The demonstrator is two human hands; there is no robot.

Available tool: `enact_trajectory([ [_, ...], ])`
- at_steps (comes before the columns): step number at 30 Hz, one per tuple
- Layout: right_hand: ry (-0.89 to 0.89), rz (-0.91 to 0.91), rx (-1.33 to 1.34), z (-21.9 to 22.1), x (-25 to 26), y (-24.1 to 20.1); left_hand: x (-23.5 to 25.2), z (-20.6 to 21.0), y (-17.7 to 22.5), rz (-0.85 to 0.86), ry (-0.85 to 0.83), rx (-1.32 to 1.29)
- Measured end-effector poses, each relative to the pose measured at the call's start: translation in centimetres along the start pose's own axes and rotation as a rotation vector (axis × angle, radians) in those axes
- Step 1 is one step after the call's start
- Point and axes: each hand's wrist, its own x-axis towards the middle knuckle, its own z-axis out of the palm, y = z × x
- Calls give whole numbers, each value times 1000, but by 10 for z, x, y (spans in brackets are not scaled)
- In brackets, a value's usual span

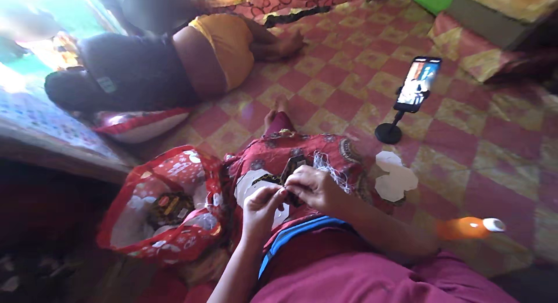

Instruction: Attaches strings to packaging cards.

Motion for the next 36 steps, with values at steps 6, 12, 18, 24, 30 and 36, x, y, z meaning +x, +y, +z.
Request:
enact_trajectory([
  [6,-119,87,22,-10,4,3,1,4,-9,-23,16,15],
  [12,-364,206,9,-17,7,1,2,5,-14,12,37,34],
  [18,-116,301,74,-4,-1,0,7,4,-9,26,86,114],
  [24,0,264,16,-2,0,5,5,4,-10,24,43,67],
  [30,-13,266,-31,-2,1,1,4,8,-7,112,-9,158],
  [36,-35,273,-64,-4,1,-2,2,8,-11,197,-39,291],
])
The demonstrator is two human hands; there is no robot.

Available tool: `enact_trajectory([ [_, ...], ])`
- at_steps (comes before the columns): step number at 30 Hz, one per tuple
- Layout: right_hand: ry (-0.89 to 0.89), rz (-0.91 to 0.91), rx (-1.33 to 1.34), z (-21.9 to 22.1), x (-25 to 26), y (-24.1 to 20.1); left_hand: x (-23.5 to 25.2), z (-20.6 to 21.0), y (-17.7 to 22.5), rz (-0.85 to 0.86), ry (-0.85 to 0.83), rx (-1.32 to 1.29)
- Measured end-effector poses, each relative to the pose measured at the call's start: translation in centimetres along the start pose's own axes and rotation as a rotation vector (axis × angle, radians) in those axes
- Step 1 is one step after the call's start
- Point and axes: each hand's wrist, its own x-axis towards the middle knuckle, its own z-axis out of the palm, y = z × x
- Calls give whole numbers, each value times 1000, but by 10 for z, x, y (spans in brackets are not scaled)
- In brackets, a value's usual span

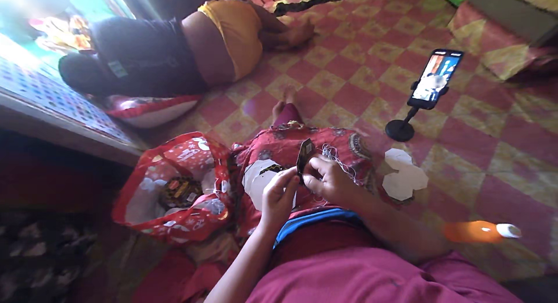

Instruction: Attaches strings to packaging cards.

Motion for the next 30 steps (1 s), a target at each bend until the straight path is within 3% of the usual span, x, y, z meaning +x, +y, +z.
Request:
enact_trajectory([
  [5,-58,56,70,0,0,-1,-1,0,-6,138,79,173],
  [8,-214,141,181,-10,1,2,-1,-4,-7,129,154,301],
  [10,-211,139,317,-21,1,9,0,-8,-4,94,202,268],
  [17,331,55,939,-61,0,49,4,-25,-5,-13,358,44],
  [21,434,-2,1294,-67,-1,39,4,-23,-6,-32,381,-100],
  [23,390,-23,1175,-62,-1,38,4,-21,-5,-47,391,-156],
  [30,285,-31,208,-35,-5,24,3,-15,2,-75,386,-234],
])
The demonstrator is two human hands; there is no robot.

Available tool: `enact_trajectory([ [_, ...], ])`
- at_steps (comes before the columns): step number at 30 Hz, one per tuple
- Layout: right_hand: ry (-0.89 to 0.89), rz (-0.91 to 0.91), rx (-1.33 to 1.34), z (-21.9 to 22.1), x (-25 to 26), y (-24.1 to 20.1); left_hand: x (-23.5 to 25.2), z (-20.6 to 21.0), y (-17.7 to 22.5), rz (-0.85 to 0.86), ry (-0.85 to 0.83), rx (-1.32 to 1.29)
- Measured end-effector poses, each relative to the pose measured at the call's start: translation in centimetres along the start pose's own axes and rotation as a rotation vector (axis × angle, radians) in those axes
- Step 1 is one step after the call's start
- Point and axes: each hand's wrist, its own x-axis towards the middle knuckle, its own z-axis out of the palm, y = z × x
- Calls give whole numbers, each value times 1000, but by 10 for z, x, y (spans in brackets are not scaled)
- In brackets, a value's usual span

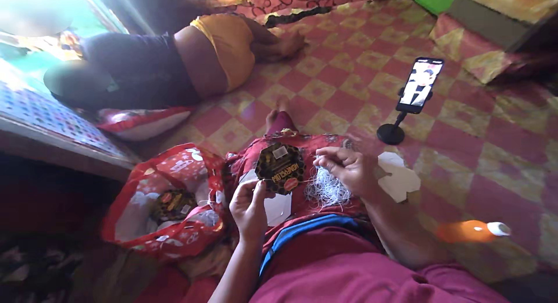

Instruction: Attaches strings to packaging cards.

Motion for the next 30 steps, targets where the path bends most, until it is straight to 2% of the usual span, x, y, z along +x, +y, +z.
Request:
enact_trajectory([
  [6,51,-178,-348,12,-2,6,-1,0,-1,92,-66,19],
  [9,53,-194,-440,13,-3,1,-2,1,0,120,-83,33],
  [14,66,-247,-436,14,-3,3,-4,5,4,132,-82,112],
  [23,71,-266,-481,16,-4,4,-5,6,6,144,-101,62],
  [26,65,-157,-324,17,-3,7,-6,5,7,164,-110,58],
  [30,-26,199,-4,10,2,0,-5,1,7,261,-228,64],
])
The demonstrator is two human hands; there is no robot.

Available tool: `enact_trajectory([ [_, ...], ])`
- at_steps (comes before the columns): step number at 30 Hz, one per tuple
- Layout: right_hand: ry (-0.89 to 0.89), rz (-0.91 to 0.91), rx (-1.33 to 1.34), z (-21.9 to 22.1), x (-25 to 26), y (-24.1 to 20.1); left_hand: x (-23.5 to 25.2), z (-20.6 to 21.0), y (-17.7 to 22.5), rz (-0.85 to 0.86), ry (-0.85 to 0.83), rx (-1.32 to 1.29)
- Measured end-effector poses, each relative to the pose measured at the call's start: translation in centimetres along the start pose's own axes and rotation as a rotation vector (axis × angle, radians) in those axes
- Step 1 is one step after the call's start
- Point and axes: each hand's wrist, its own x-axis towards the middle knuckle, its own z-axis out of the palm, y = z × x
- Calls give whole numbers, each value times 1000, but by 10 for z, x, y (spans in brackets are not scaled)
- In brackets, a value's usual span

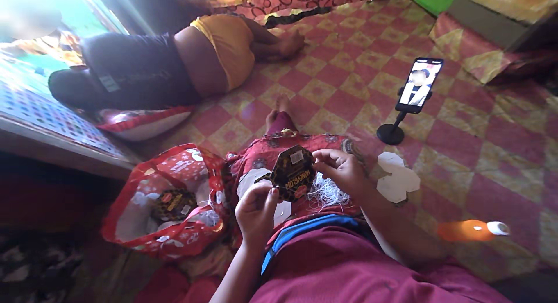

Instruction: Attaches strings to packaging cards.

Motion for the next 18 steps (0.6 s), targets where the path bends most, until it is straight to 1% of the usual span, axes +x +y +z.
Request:
enact_trajectory([
  [2,-31,90,106,-4,2,-1,2,-4,-1,84,-125,-5],
  [3,-47,102,152,-6,3,1,4,-6,0,119,-214,-2],
  [4,-64,77,196,-8,4,4,6,-8,2,138,-310,-6],
  [5,-84,4,228,-9,3,11,8,-8,4,131,-401,-17],
  [7,-105,-251,229,-8,3,25,8,-4,5,72,-526,-24],
  [8,-100,-369,198,-7,2,27,7,1,5,39,-537,-1],
  [10,-96,-517,124,-3,0,26,5,11,5,-20,-458,75],
  [12,-96,-576,71,1,-3,23,5,17,6,-72,-351,143],
  [14,-98,-621,35,4,-4,24,6,19,7,-101,-294,179],
  [18,-107,-708,-31,5,-4,25,9,23,9,-114,-276,177],
])
